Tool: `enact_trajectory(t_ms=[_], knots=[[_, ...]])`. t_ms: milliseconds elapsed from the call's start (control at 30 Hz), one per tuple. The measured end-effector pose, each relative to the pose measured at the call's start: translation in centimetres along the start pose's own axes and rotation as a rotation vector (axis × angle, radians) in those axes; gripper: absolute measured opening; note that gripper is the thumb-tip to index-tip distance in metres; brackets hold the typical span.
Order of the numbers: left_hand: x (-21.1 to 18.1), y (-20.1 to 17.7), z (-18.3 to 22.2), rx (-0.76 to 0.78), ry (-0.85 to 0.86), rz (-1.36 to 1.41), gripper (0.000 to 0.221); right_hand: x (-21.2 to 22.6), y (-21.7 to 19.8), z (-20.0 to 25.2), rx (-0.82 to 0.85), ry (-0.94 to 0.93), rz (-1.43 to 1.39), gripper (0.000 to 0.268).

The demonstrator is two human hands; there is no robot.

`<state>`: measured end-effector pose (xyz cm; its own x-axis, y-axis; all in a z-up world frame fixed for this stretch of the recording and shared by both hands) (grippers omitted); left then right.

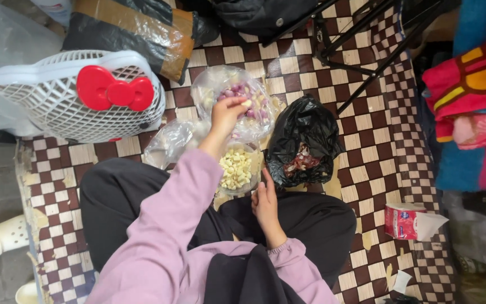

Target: Peeling individual garlic cloves by hand and with a small knife, then placing the peeled cloves into a bowl.

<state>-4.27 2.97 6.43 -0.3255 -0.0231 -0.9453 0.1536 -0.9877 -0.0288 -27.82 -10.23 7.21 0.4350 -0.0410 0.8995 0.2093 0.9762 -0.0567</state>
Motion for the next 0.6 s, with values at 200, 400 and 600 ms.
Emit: enact_trajectory(t_ms=[200,400,600], knots=[[-3.2,-4.5,13.3,0.165,-0.324,0.515,0.034,3.6,1.0,2.3,0.043,-0.028,-0.071,0.049],[2.9,-6.4,18.0,0.100,-0.300,0.439,0.037,4.7,2.1,4.6,0.169,-0.100,-0.053,0.050],[3.6,-6.8,20.2,0.108,-0.175,0.156,0.024,4.5,2.4,5.5,0.170,-0.184,0.198,0.045]])
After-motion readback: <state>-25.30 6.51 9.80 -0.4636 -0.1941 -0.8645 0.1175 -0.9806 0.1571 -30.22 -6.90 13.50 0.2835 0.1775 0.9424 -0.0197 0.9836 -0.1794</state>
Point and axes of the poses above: each hand's wrist, its own z-axis away from the middle knuckle, its own y-axis out of the palm, x = y × z, the point moved 4 cm from there along -z, towards the middle knuckle, and after that the axes turned 2 degrees about z, right-handed, at the moved point
